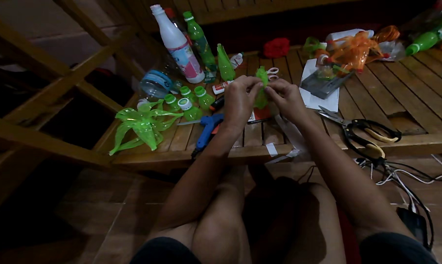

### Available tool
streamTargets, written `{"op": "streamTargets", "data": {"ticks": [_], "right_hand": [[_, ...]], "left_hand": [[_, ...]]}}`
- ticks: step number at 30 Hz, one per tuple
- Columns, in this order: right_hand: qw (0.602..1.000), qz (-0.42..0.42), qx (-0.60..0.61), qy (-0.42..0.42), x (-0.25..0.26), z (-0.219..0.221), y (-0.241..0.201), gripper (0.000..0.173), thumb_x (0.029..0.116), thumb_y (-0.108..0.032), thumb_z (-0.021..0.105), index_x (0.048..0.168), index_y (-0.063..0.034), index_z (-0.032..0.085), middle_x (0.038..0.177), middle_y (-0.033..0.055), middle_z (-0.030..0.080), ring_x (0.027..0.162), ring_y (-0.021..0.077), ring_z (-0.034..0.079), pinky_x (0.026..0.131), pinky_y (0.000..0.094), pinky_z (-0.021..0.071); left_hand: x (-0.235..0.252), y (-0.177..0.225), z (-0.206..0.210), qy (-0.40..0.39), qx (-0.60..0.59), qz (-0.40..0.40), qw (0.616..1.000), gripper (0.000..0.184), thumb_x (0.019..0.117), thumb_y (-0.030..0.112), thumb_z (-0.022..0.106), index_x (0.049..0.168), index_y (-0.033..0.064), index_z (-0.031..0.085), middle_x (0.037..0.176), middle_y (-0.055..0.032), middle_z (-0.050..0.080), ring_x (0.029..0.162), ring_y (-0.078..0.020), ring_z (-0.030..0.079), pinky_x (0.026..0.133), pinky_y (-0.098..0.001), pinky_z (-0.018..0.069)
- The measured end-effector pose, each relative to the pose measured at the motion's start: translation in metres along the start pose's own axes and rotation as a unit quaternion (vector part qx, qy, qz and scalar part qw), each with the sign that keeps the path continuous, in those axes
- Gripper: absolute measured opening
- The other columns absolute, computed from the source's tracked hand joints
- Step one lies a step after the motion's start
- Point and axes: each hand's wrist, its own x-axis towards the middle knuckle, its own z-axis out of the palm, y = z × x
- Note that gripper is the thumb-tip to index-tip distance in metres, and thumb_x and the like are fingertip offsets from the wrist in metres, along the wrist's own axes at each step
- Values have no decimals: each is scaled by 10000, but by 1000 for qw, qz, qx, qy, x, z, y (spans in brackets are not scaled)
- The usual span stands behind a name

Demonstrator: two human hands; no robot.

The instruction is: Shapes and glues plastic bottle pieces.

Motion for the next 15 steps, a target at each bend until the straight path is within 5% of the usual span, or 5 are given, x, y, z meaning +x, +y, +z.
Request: {"op": "streamTargets", "data": {"ticks": [6, 15], "right_hand": [[1000, 9, 8, -2, 0, 0, -1, 259, 1045, -143, 573, 1147, 53, 708, 1167, 182, 686, 1060, 171, 680, 932, 299, 555], [999, 15, 44, 11, 2, 1, -1, 224, 1038, -110, 575, 1160, 50, 674, 1050, 117, 703, 890, 92, 690, 822, 269, 585]], "left_hand": [[0, 2, 1, 4, 8, 18, 1000, 213, 1006, 129, 644, 1143, -2, 740, 1059, -163, 733, 955, -216, 715, 909, -343, 558], [1, 8, -3, -14, -11, -18, 1000, 204, 1014, 119, 635, 1156, 7, 731, 1060, -136, 743, 937, -179, 726, 894, -331, 572]]}}
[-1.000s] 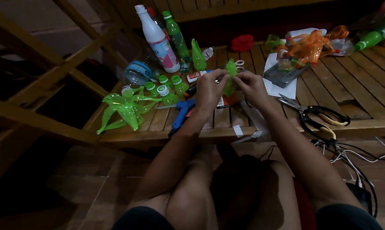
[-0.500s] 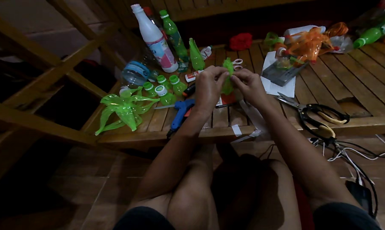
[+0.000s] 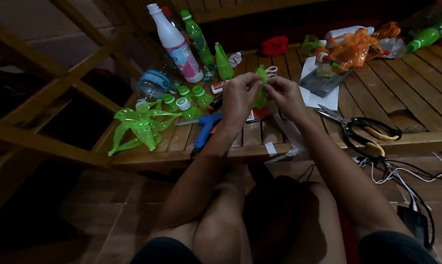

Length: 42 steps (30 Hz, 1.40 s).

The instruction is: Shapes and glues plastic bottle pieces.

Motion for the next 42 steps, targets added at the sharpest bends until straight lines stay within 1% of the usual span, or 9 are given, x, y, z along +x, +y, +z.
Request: {"op": "streamTargets", "data": {"ticks": [7, 16, 18, 21, 23, 27, 31, 39, 42], "right_hand": [[999, -13, -45, -6, -1, 0, -5, 243, 1030, -122, 590, 1158, 56, 695, 1088, 158, 705, 911, 125, 689, 840, 276, 570], [996, -50, -77, -5, -1, 0, -5, 236, 1007, -115, 609, 1153, 42, 708, 1118, 187, 686, 922, 162, 680, 813, 276, 562], [995, -61, -75, 2, -1, 0, -3, 346, 953, -137, 674, 1228, 66, 622, 1191, 215, 617, 983, 210, 636, 816, 303, 545], [994, -65, -92, 10, 1, -1, 6, 743, 836, -238, 800, 1407, 83, 450, 1293, 257, 563, 1130, 319, 577, 941, 423, 504], [994, -52, -88, -24, 1, 0, 7, 888, 812, -247, 829, 1498, 64, 360, 1374, 269, 529, 1226, 353, 556, 1002, 454, 499], [996, -17, -37, -82, -3, 0, 1, 840, 850, -144, 798, 1507, 42, 308, 1378, 249, 521, 1156, 268, 626, 926, 370, 561], [990, 37, -33, -131, -4, 0, -3, 877, 914, -125, 752, 1590, -16, 205, 1285, 234, 611, 1093, 282, 675, 931, 416, 571], [988, 58, -57, -131, -6, 0, -3, 857, 928, -201, 760, 1577, 4, 239, 1245, 233, 660, 1048, 278, 712, 932, 435, 584], [989, 90, -53, -102, -13, 1, -9, 780, 926, -258, 769, 1531, -2, 350, 1258, 214, 661, 1080, 282, 697, 956, 467, 564]], "left_hand": [[0, -3, -3, 2, 33, 24, 999, 211, 1014, 139, 636, 1141, 8, 742, 1080, -158, 727, 961, -218, 709, 906, -347, 554], [6, -3, -12, -29, 7, 21, 999, 204, 1014, 169, 640, 1109, 4, 715, 1027, -121, 724, 881, -143, 695, 839, -302, 560], [10, -4, -18, -38, -13, 1, 999, 197, 1014, 175, 643, 1109, 15, 706, 1023, -96, 721, 851, -110, 695, 815, -293, 574], [14, -6, -27, -36, -51, -22, 998, 186, 1006, 179, 657, 1103, 28, 705, 1013, -66, 717, 821, -77, 695, 788, -267, 584], [15, -6, -31, -42, -85, -42, 995, 169, 1005, 173, 662, 1096, 35, 697, 1009, -52, 711, 816, -64, 707, 758, -244, 604], [14, -11, -34, -40, -158, -66, 984, 142, 1003, 130, 659, 1085, 16, 680, 1021, -65, 704, 820, -88, 723, 746, -259, 627], [15, -12, -39, -45, -188, -81, 978, 124, 1001, 114, 659, 1076, 16, 675, 959, -39, 717, 807, -73, 720, 727, -247, 621], [34, -7, -48, -128, -138, -71, 980, 159, 1004, 120, 651, 1103, -4, 653, 939, -47, 709, 770, -58, 698, 736, -231, 599], [38, -3, -53, -144, -143, -68, 977, 155, 1007, 121, 650, 1097, -5, 652, 910, -40, 704, 740, -54, 693, 723, -225, 599]]}}
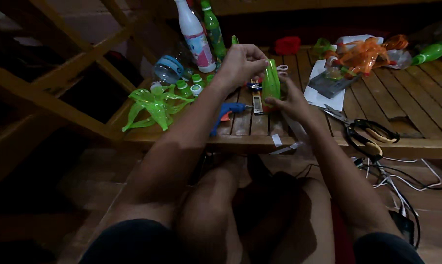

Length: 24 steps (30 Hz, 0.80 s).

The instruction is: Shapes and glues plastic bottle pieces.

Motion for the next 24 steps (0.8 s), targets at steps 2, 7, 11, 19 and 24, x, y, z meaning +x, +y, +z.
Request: {"op": "streamTargets", "data": {"ticks": [2, 7, 11, 19, 24], "right_hand": [[1000, 16, 6, 11, -6, 0, -2, 704, 936, -273, 757, 1493, 1, 428, 1264, 208, 653, 1110, 271, 677, 991, 466, 542], [1000, 0, -6, 11, -18, 5, 5, 523, 951, -316, 732, 1347, -3, 597, 1171, 169, 701, 1053, 230, 698, 962, 465, 558], [1000, 7, 15, -9, -28, 9, 1, 427, 976, -295, 699, 1285, -8, 636, 1111, 128, 709, 981, 159, 696, 908, 379, 575], [999, 14, 19, -37, -28, 6, 5, 401, 1011, -281, 649, 1293, 2, 622, 1117, 137, 703, 986, 172, 692, 912, 395, 569], [999, 17, 23, -40, -29, 6, 2, 395, 1009, -267, 656, 1297, 0, 617, 1098, 130, 701, 952, 153, 690, 883, 370, 574]], "left_hand": [[-3, 2, 0, -7, -18, -2, 1000, 153, 1011, 114, 641, 1100, -11, 643, 922, -48, 701, 754, -65, 695, 732, -232, 599], [-13, 7, 5, -14, -5, 20, 1000, 154, 1004, 116, 655, 1093, -10, 659, 934, -57, 712, 748, -60, 695, 726, -234, 602], [-18, 9, 7, -22, 38, 26, 999, 176, 999, 150, 676, 1089, -1, 696, 933, -67, 721, 759, -72, 702, 756, -248, 603], [-19, 10, 6, -37, 41, 28, 998, 170, 1001, 151, 675, 1089, 9, 705, 942, -59, 728, 768, -67, 707, 762, -247, 604], [-19, 11, 7, -42, 62, 32, 997, 164, 1004, 147, 669, 1089, 10, 699, 939, -65, 727, 764, -74, 711, 761, -250, 605]]}}
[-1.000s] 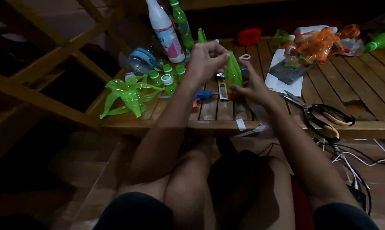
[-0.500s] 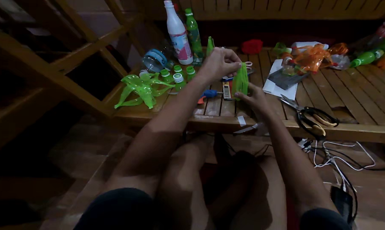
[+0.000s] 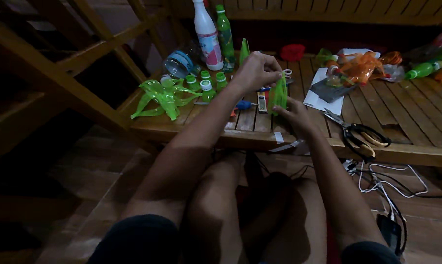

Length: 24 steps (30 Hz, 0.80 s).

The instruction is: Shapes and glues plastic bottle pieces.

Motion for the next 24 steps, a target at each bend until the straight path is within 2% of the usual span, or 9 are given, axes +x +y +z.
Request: {"op": "streamTargets", "data": {"ticks": [3, 5, 8, 10, 12, 14, 16, 20, 24], "right_hand": [[1000, 2, 25, 7, 1, 1, 3, 517, 980, -255, 697, 1419, -31, 541, 1196, 143, 682, 1022, 169, 691, 916, 380, 578], [1000, -3, 26, 3, 3, -1, 5, 717, 946, -244, 742, 1545, -39, 405, 1297, 175, 651, 1099, 203, 686, 965, 395, 571], [998, -30, -6, 50, 3, -2, 5, 910, 906, -284, 778, 1593, 15, 261, 1368, 230, 593, 1147, 248, 660, 988, 418, 548], [983, -109, -38, 145, 3, -2, 6, 745, 935, -271, 721, 1517, 61, 395, 1365, 258, 580, 1179, 281, 622, 985, 405, 527], [951, -204, -45, 230, 4, -2, 6, 421, 967, -146, 640, 1300, 96, 552, 1158, 210, 644, 991, 196, 637, 835, 311, 534], [939, -245, -21, 239, 3, -1, 6, 229, 983, -77, 601, 1141, 87, 626, 1041, 146, 668, 885, 97, 637, 779, 235, 537], [949, -231, -4, 212, 0, 1, 3, 210, 999, -77, 588, 1123, 78, 654, 1045, 129, 679, 854, 60, 631, 762, 207, 531], [961, -196, 16, 193, 2, 1, 1, 233, 997, -90, 608, 1174, 59, 640, 1051, 107, 685, 864, 52, 641, 765, 207, 537], [966, -178, 39, 185, 3, 0, 0, 216, 991, -99, 635, 1149, 46, 664, 1036, 86, 698, 843, 37, 645, 752, 202, 541]], "left_hand": [[-2, -2, 4, 5, 8, 14, 1000, 172, 1015, 162, 653, 1088, 12, 692, 956, -72, 720, 783, -79, 705, 777, -262, 602], [-4, -5, 9, 20, 10, 21, 1000, 176, 1013, 160, 652, 1087, 5, 691, 955, -77, 714, 775, -79, 695, 773, -265, 594], [-8, -7, 16, 43, 9, 19, 999, 169, 1010, 152, 653, 1087, 7, 692, 947, -67, 714, 776, -67, 684, 775, -254, 580], [-8, -10, 20, 51, 8, 24, 998, 161, 1004, 151, 659, 1071, 10, 698, 925, -59, 716, 768, -63, 676, 767, -251, 571], [-9, -10, 23, 48, 12, 26, 998, 157, 1008, 146, 654, 1068, 8, 697, 926, -64, 715, 771, -66, 681, 766, -246, 575], [-9, -8, 26, 47, 14, 27, 998, 152, 1009, 138, 652, 1068, 6, 697, 921, -64, 711, 762, -60, 676, 755, -235, 572], [-9, -8, 27, 50, 16, 31, 998, 144, 1004, 135, 656, 1058, 9, 701, 913, -63, 708, 758, -62, 671, 752, -239, 569], [-10, -5, 28, 48, 41, 29, 998, 150, 1005, 153, 652, 1057, 27, 714, 949, -63, 711, 792, -88, 668, 781, -280, 561], [-12, -2, 29, 51, 55, 32, 997, 128, 997, 161, 668, 1039, 51, 718, 975, -49, 708, 795, -75, 665, 776, -270, 559]]}}
